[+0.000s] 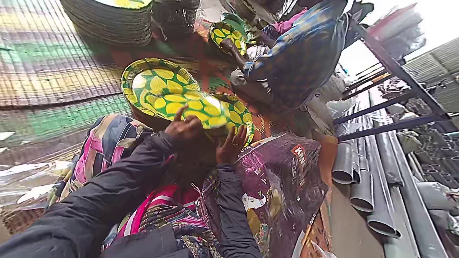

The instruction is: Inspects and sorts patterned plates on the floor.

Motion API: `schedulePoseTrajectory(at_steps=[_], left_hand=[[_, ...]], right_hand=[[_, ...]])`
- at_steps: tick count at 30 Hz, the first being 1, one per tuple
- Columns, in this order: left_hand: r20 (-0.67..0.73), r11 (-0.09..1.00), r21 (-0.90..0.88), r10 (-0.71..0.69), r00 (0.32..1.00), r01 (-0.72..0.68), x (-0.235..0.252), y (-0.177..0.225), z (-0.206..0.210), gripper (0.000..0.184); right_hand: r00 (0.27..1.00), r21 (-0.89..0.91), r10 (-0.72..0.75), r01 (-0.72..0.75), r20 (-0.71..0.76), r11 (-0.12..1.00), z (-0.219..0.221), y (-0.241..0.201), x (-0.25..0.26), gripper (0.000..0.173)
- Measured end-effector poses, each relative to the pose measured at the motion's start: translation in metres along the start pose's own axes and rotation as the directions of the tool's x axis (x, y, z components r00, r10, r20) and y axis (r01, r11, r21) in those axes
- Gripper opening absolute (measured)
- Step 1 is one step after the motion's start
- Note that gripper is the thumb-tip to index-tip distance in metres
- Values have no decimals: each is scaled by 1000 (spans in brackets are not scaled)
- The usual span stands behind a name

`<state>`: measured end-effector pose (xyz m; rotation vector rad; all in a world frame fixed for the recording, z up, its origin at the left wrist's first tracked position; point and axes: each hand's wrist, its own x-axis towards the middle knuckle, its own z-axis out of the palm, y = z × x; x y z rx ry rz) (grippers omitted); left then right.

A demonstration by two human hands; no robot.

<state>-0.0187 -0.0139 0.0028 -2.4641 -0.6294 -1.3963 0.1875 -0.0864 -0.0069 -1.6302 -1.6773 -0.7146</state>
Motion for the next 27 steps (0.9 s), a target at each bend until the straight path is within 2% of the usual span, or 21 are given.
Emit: schedulePoseTrajectory(at_steps=[2,4,6,9,11,12,13,14,15,16,17,18,19,20,22,23,24,25,26,27], left_hand=[[-58,991,-41,122,991,-124,0,24,7,15],[-87,988,-34,145,986,-148,1,34,14,16],[-132,995,3,98,986,-98,-1,34,21,18],[-153,980,45,-183,971,192,-1,19,21,27],[-47,913,65,-400,915,402,-2,-4,17,40],[68,858,94,-511,857,504,-5,-17,16,48],[189,788,161,-615,765,594,-11,-30,17,56],[322,707,243,-704,632,664,-15,-42,19,59],[448,622,344,-767,460,703,-17,-50,21,56],[534,560,430,-790,301,708,-15,-54,22,44],[572,532,507,-796,196,678,-14,-54,25,31],[584,525,549,-798,151,650,-11,-52,27,26],[579,527,561,-801,153,639,-8,-51,26,23],[567,523,555,-807,165,647,-6,-50,25,23],[531,498,525,-825,191,690,-5,-51,18,27],[481,491,474,-840,252,731,-6,-50,13,29],[366,517,382,-846,388,766,-10,-47,8,28],[171,573,293,-819,548,765,-13,-44,6,26],[-39,642,236,-744,667,730,-14,-43,5,24],[-214,694,217,-653,727,687,-14,-46,5,22]], right_hand=[[994,24,-103,104,-20,994,-11,-3,7,39],[987,44,-162,162,2,986,-11,4,1,29],[984,-7,-169,169,-57,986,-10,14,-5,25],[987,-126,-85,68,-137,990,-17,22,1,35],[999,-160,13,-20,-47,987,-17,25,4,40],[998,-153,55,-53,11,987,-11,28,2,41],[990,-141,103,-89,96,986,-6,29,0,43],[962,-146,168,-138,215,980,-1,29,-3,46],[894,-165,251,-203,370,965,2,29,-4,49],[770,-209,330,-257,546,944,2,28,-3,53],[625,-270,380,-268,682,925,3,28,0,54],[490,-321,406,-250,772,913,4,27,2,56],[394,-354,417,-224,819,908,6,26,4,56],[353,-366,419,-210,836,907,6,24,4,56],[368,-345,413,-238,833,908,3,22,3,52],[384,-328,409,-259,828,908,1,22,2,49],[397,-301,399,-286,827,910,-1,23,2,49],[420,-272,390,-314,819,910,-2,23,2,55],[463,-238,380,-338,800,911,-3,22,3,62],[511,-203,371,-356,775,912,-4,20,4,67]])
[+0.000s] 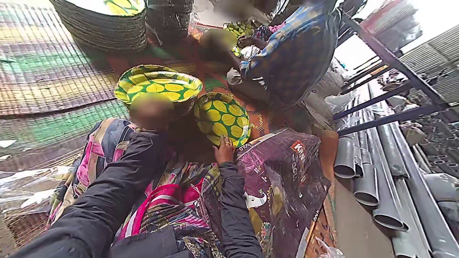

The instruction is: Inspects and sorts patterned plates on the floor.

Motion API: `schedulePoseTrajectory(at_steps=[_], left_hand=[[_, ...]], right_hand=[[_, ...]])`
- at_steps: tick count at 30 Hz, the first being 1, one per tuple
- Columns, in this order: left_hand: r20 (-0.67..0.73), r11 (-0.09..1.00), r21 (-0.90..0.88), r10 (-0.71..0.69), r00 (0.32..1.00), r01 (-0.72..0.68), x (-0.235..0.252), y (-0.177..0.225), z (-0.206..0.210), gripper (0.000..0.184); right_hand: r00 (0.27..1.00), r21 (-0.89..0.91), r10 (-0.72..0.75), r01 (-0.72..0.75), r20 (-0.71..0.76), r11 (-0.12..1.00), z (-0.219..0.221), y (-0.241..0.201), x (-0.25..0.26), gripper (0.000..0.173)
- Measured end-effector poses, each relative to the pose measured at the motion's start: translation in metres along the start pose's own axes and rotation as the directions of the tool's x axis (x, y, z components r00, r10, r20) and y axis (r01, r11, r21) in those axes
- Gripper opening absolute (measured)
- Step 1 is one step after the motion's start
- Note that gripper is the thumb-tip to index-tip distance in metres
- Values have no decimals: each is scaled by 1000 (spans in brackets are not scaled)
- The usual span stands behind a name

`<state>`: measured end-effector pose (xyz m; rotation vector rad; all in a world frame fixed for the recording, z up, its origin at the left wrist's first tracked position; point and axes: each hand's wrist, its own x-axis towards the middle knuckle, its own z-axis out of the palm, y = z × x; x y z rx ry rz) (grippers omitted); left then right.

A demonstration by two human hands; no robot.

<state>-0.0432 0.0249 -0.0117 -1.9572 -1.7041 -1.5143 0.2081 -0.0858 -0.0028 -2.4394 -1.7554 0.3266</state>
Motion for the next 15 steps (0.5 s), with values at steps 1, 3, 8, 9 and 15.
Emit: schedulePoseTrajectory(at_steps=[1,3,8,9,15], left_hand=[[-121,1000,-18,21,992,-23,3,-2,0,23],[-217,999,-35,-16,976,8,6,-9,-1,23],[-184,992,-124,-29,983,6,11,-15,-11,25],[-207,978,-178,73,976,-111,11,-9,-13,23],[-289,593,-469,597,748,-654,-7,62,-38,14]], right_hand=[[999,34,-18,19,-43,999,-2,-2,-1,69],[993,78,-50,59,-106,995,-4,-7,-3,68],[952,134,-118,162,-284,978,7,-10,-4,68],[905,136,-137,207,-402,969,10,-10,-5,73],[306,-186,-271,280,-913,942,-14,-12,-18,64]])
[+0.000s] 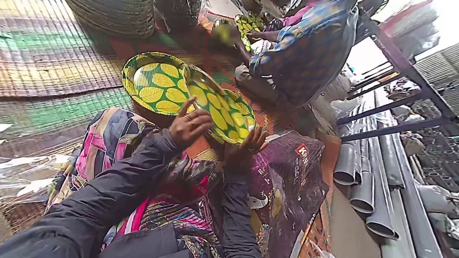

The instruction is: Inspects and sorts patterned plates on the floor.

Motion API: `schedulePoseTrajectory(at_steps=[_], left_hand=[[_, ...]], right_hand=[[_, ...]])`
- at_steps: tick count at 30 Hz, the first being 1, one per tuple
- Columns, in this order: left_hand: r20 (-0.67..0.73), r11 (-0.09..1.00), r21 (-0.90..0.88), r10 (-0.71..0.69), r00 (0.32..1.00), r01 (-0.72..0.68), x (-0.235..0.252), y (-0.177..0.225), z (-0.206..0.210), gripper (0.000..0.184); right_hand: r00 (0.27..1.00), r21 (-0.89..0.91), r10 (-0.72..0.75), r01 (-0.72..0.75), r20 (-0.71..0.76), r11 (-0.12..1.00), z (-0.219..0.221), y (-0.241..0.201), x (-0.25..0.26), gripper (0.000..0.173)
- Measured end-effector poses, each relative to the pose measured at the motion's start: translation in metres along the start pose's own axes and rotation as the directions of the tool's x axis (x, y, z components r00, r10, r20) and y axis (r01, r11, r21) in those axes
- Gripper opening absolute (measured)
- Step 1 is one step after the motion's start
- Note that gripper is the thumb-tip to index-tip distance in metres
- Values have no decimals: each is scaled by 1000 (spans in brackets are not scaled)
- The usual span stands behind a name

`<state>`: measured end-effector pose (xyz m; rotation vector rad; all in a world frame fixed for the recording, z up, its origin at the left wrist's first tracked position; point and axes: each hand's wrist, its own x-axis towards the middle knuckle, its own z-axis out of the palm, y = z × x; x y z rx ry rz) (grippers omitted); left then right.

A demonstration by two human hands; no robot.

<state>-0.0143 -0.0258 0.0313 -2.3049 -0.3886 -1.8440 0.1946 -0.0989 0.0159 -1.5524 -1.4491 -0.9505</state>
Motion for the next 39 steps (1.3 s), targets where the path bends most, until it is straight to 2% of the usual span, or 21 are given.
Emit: schedulePoseTrajectory(at_steps=[3,5,6,7,8,10,11,12,13,14,19,21,23,24,28,30,32,33,34,36,39], left_hand=[[49,1000,-5,-2,999,2,-1,4,12,13],[113,979,106,-187,976,175,-13,-10,16,18],[164,933,188,-337,927,306,-19,-19,16,25],[230,856,274,-501,834,439,-27,-31,15,38],[306,748,375,-657,689,547,-34,-43,11,51],[419,473,622,-874,245,624,-44,-65,9,68],[434,379,720,-900,49,581,-47,-73,10,65],[439,339,782,-895,-76,523,-48,-77,12,51],[441,332,814,-887,-135,477,-47,-78,13,36],[441,342,826,-887,-136,449,-44,-74,14,27],[389,311,823,-919,-72,475,-32,-69,10,24],[305,284,772,-950,60,568,-27,-69,-1,28],[145,296,693,-950,275,658,-23,-70,-15,29],[54,278,649,-945,322,708,-20,-72,-23,32],[-305,102,405,-922,240,909,-7,-82,-52,41],[-409,208,338,-846,342,918,-4,-83,-58,40],[-394,481,307,-721,570,821,-3,-80,-51,33],[-337,625,272,-650,681,731,0,-76,-45,30],[-292,745,233,-559,776,625,1,-72,-35,26],[-207,902,146,-373,905,405,2,-62,-9,21],[35,984,107,-150,988,146,-10,-45,22,18]], right_hand=[[995,7,-97,97,28,995,4,22,-8,25],[975,-36,-64,73,211,997,9,24,-15,30],[948,-59,-4,24,320,998,14,22,-18,33],[898,-97,69,-29,435,995,20,21,-21,36],[801,-150,158,-86,578,985,23,20,-23,39],[518,-267,297,-134,802,954,30,22,-22,45],[412,-313,331,-113,849,943,34,23,-22,46],[348,-341,350,-89,869,936,38,23,-23,48],[319,-353,358,-74,878,933,40,22,-23,48],[310,-351,355,-71,882,934,40,21,-23,49],[289,-282,305,-120,907,952,31,20,-24,46],[316,-256,293,-152,903,955,28,21,-25,45],[358,-229,282,-185,890,956,26,21,-25,42],[377,-213,278,-204,884,956,26,20,-25,42],[447,-143,236,-231,863,962,25,17,-25,43],[409,-123,201,-210,890,970,29,15,-28,43],[360,-114,181,-199,915,973,33,13,-33,45],[381,-101,174,-202,908,974,35,13,-36,47],[461,-65,157,-209,874,976,35,13,-41,49],[719,23,114,-178,686,984,34,13,-48,62],[958,-32,114,-110,264,993,28,7,-39,70]])
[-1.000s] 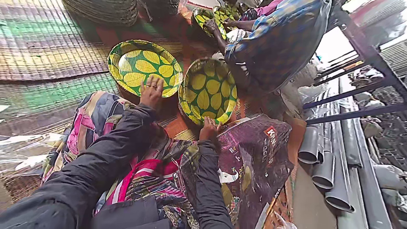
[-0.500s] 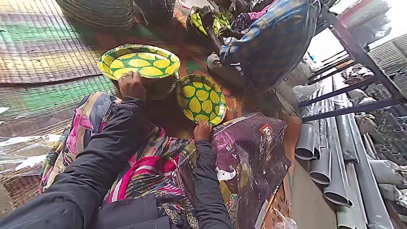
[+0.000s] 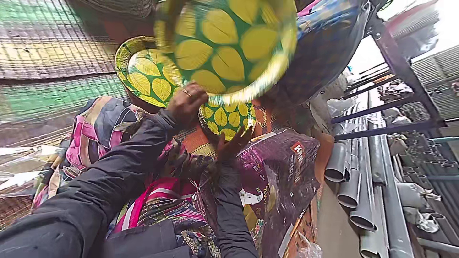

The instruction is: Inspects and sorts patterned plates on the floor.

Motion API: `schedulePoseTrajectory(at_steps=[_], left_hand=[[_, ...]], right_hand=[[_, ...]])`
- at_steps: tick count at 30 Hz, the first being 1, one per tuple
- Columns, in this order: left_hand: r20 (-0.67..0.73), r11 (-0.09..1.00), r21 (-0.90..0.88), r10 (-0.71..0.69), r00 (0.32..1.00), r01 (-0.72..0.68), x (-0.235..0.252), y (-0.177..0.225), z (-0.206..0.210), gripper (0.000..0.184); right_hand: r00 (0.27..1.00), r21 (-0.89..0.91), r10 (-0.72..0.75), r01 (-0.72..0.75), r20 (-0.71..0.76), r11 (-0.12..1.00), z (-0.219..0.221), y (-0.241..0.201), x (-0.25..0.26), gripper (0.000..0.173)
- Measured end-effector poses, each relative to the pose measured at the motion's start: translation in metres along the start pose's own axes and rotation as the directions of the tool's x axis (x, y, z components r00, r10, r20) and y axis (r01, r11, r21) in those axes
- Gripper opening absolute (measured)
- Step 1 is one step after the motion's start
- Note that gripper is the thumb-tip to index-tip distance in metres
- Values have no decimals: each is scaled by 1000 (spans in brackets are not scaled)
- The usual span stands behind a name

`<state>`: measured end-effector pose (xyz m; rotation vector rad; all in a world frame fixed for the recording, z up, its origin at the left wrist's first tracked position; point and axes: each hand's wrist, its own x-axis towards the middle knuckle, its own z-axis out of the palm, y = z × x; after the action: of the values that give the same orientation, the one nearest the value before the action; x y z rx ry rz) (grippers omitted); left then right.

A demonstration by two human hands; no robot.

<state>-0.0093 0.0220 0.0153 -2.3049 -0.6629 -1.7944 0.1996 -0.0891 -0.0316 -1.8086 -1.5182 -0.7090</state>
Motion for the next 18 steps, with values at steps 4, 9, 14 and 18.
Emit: schedulePoseTrajectory(at_steps=[4,9,14,18], left_hand=[[249,989,-99,132,959,-110,-28,13,34,18],[568,843,281,-532,628,460,-40,-1,35,52],[562,509,734,-827,20,450,-29,-23,15,30],[517,477,746,-855,46,465,-14,-17,5,24]], right_hand=[[983,-61,-177,175,-44,983,-9,5,8,57],[602,-135,158,-83,783,987,5,14,8,49],[595,-128,167,-107,787,986,10,20,7,60],[585,-130,180,-126,791,983,6,15,8,61]])
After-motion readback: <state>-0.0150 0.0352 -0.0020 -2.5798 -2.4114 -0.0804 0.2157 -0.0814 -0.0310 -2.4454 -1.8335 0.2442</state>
